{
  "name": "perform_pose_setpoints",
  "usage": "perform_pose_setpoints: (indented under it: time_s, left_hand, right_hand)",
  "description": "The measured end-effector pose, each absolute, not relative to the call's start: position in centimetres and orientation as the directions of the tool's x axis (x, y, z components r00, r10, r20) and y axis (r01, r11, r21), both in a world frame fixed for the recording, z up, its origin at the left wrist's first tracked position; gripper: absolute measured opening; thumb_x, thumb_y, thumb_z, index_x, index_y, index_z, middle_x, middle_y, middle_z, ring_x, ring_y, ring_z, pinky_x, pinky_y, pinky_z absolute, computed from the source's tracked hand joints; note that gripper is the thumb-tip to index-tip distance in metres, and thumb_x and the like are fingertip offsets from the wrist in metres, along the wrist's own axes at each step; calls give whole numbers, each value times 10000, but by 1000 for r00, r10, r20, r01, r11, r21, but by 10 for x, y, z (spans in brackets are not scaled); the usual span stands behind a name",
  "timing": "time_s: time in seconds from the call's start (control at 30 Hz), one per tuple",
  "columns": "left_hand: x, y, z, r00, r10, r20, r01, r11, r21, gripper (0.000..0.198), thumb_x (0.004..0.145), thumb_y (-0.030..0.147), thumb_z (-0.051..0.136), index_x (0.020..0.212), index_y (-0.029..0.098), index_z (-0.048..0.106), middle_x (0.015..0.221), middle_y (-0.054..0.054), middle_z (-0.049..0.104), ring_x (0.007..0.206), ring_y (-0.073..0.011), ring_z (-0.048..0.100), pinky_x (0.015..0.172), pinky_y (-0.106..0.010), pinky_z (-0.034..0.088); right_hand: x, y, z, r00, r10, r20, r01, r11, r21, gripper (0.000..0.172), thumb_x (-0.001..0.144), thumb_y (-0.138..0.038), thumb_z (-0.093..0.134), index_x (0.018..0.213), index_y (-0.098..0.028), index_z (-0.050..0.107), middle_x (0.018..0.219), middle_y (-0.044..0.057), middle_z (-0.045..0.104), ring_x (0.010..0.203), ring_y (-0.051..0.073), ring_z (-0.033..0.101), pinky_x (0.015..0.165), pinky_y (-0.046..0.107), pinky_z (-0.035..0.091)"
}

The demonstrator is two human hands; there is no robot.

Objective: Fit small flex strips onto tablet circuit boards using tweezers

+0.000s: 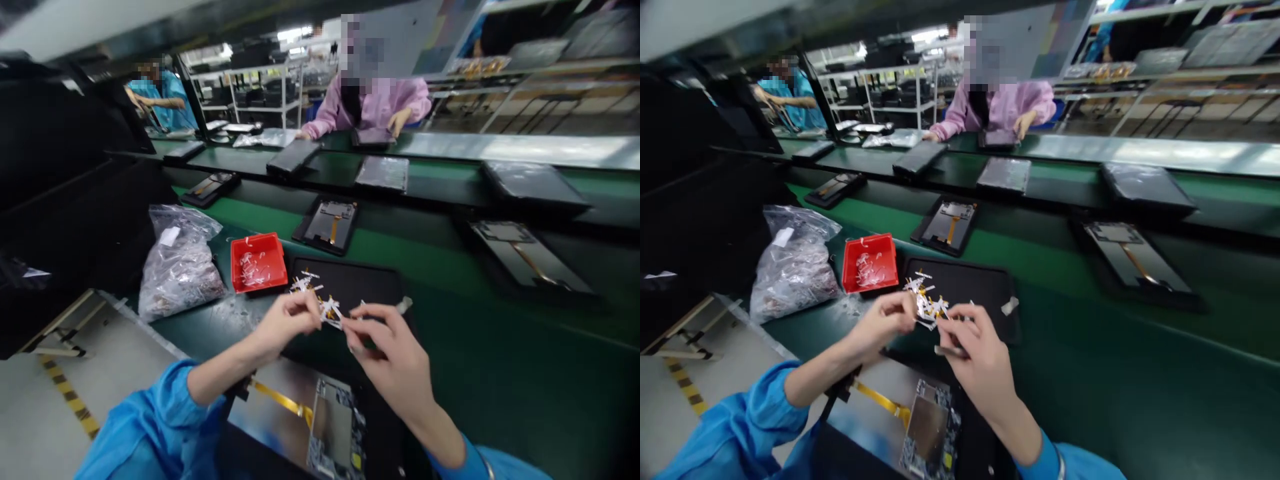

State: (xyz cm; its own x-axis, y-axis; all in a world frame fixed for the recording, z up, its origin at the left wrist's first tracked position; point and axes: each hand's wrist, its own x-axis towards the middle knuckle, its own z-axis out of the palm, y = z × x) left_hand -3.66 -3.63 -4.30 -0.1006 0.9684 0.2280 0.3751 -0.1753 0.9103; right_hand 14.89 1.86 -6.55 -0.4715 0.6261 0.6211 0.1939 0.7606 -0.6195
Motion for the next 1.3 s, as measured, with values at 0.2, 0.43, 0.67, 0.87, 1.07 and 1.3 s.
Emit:
perform_pose_setpoints:
  time_s: [0.2,0.43,0.67,0.87,1.07,1.3]
  left_hand:
    - [-118,-24,-22,-307,875,375,695,-64,716,161,766,160,626,647,167,518,663,59,478,634,-81,425,634,-239,321]
    - [-130,-25,-42,-180,898,400,923,13,385,230,902,267,647,721,168,547,739,46,465,631,-78,428,593,-247,298]
    - [-62,-57,-64,224,931,288,845,-333,417,180,959,206,563,785,161,563,782,4,565,699,-110,557,642,-235,444]
    - [-47,-66,-76,299,919,259,761,-393,517,100,944,139,561,849,141,595,822,-25,592,748,-139,581,708,-277,488]
    - [-48,-66,-78,303,922,243,739,-388,551,58,938,102,562,913,142,595,874,-26,594,798,-138,594,738,-279,500]
    - [-48,-65,-81,371,899,233,714,-437,547,181,948,94,539,1103,148,613,981,-52,600,899,-158,601,786,-296,497]
  right_hand:
    - [163,12,-74,-485,861,155,-54,147,-988,139,885,-254,617,793,-177,547,951,47,676,492,99,668,492,238,544]
    - [187,-6,-85,-539,818,201,359,439,-823,104,902,-154,570,863,-175,665,805,24,681,629,100,656,510,190,473]
    - [194,-33,-86,-664,716,218,523,652,-548,220,970,-147,482,1010,-175,697,929,44,709,799,119,691,605,192,520]
    - [194,-33,-86,-702,684,197,540,693,-478,252,982,-144,446,1004,-165,696,920,51,710,797,127,693,560,213,514]
    - [193,-31,-84,-705,681,195,541,696,-472,237,984,-149,459,1020,-159,693,928,54,718,803,124,694,547,208,504]
    - [191,-30,-90,-746,614,259,502,773,-388,258,986,-133,421,1056,-140,669,910,73,710,780,146,668,481,224,433]
